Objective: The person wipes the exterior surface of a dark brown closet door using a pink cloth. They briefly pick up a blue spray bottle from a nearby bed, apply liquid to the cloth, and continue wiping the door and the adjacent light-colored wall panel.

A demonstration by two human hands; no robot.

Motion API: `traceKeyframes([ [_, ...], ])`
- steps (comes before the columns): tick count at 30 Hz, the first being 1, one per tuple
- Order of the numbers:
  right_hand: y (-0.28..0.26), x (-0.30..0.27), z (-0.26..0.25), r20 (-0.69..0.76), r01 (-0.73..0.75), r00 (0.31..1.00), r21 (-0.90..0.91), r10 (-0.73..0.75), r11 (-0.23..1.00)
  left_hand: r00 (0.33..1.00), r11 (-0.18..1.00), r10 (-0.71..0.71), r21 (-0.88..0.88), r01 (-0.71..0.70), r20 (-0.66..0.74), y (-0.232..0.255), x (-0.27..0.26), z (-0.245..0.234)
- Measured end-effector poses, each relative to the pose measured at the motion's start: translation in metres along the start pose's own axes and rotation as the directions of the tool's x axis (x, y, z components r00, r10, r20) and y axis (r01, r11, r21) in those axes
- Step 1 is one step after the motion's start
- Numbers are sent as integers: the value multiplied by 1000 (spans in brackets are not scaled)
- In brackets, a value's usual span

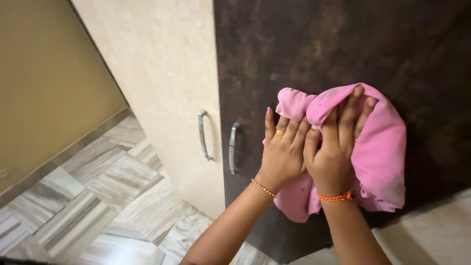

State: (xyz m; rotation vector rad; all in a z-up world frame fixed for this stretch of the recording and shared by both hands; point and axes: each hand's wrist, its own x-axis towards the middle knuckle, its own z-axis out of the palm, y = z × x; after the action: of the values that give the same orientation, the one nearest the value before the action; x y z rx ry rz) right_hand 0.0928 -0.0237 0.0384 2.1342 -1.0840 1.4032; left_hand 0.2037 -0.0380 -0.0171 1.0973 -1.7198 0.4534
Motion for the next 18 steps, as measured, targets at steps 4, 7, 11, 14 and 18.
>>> traceKeyframes([
  [4, -11, -5, 28, 19, 25, 999, 40, -25, 999, 999, 998, -50, 29, 50, 14, -24, -15, -2],
  [7, -18, -12, 45, 34, 33, 999, 46, -34, 998, 999, 997, -50, 62, 49, 9, -37, -28, -4],
  [11, -17, -27, 52, 67, 55, 996, 84, -60, 995, 994, 994, -95, 62, 92, 47, -38, -43, -3],
  [14, -8, -43, 45, 74, 38, 996, 80, -44, 996, 983, 984, -176, 52, 173, 59, -22, -51, -4],
  [18, 15, -67, 31, 19, 7, 1000, -39, -7, 999, 960, 962, -265, -45, 270, 93, 7, -56, -1],
])
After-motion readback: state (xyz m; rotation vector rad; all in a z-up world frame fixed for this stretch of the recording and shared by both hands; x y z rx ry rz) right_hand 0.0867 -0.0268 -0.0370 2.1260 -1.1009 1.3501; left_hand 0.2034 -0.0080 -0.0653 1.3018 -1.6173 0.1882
